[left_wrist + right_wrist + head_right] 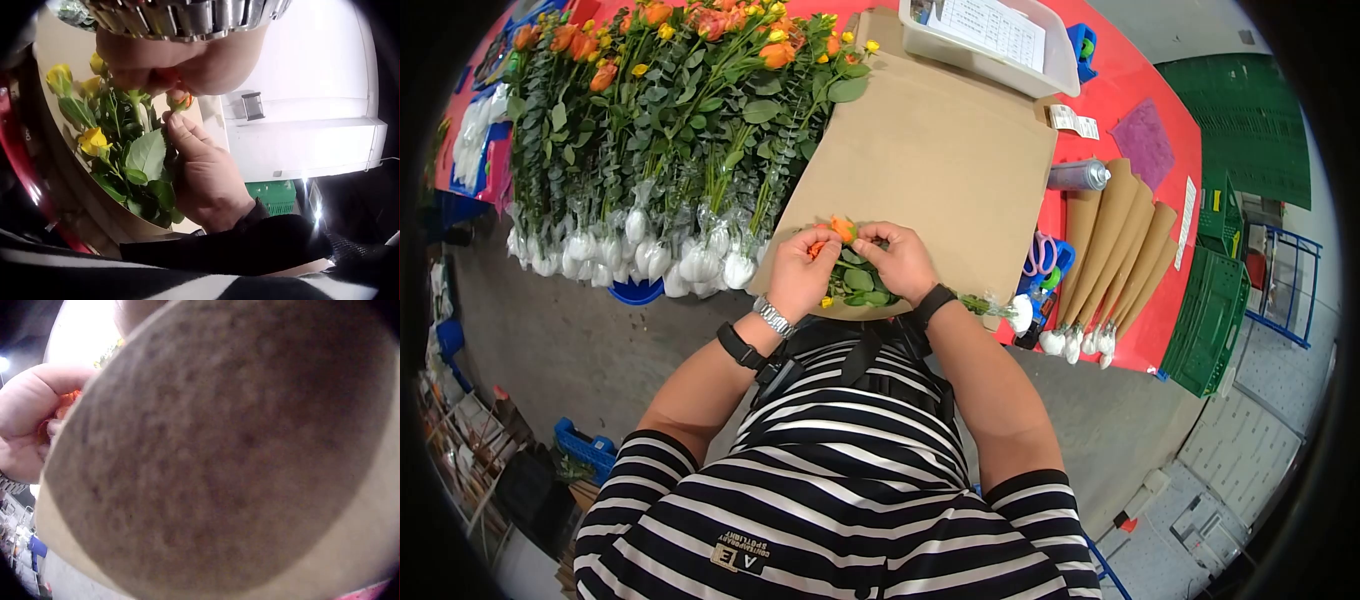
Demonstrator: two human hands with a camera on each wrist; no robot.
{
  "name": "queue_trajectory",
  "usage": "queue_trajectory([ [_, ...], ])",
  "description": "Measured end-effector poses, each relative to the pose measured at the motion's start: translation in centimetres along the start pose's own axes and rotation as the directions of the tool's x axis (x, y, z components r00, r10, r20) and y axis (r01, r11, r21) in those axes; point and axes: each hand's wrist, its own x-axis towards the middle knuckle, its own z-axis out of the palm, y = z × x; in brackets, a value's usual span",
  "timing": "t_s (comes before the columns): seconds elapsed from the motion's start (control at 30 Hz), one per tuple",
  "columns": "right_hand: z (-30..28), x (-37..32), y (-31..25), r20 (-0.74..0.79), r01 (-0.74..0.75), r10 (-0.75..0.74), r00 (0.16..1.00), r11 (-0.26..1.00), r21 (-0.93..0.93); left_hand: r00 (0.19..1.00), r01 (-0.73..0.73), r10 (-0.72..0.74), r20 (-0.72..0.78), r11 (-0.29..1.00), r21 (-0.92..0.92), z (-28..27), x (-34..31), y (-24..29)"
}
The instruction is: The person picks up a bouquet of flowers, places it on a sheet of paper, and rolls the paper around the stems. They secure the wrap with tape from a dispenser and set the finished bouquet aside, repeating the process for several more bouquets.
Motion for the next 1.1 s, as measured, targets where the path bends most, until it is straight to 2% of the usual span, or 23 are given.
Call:
queue_trajectory([
  [0.3,0.0,-0.2,-0.3,0.014,0.018,-0.018,1.000,0.999,-0.030,0.993,0.039,-0.022,-0.116,0.988,0.146,0.2,0.7,-0.5],
  [0.37,0.0,-0.2,-0.2,0.023,0.046,-0.044,0.999,0.996,-0.083,0.990,0.005,0.017,-0.142,0.988,0.154,0.2,0.8,-0.4],
  [0.6,-0.2,-0.1,0.3,0.026,0.053,-0.051,0.998,0.995,-0.084,0.990,-0.014,0.045,-0.131,0.974,0.228,0.4,1.0,0.1],
  [0.9,0.0,-0.2,0.3,0.004,0.024,-0.024,1.000,0.996,-0.090,0.990,0.027,0.012,-0.139,0.960,0.277,0.1,0.8,0.1],
  [1.0,0.1,-0.1,0.4,-0.004,0.035,-0.036,0.999,0.998,-0.058,0.986,-0.013,0.059,-0.155,0.959,0.283,0.1,0.7,-0.7],
  [1.07,0.1,-0.1,0.4,-0.021,0.017,-0.018,1.000,0.999,-0.051,0.962,-0.156,0.215,-0.168,0.939,0.307,0.2,0.6,-0.6],
  [1.1,0.1,0.0,0.4,-0.021,0.016,-0.018,1.000,0.999,-0.051,0.962,-0.155,0.214,-0.168,0.939,0.307,0.1,0.4,-0.2],
])
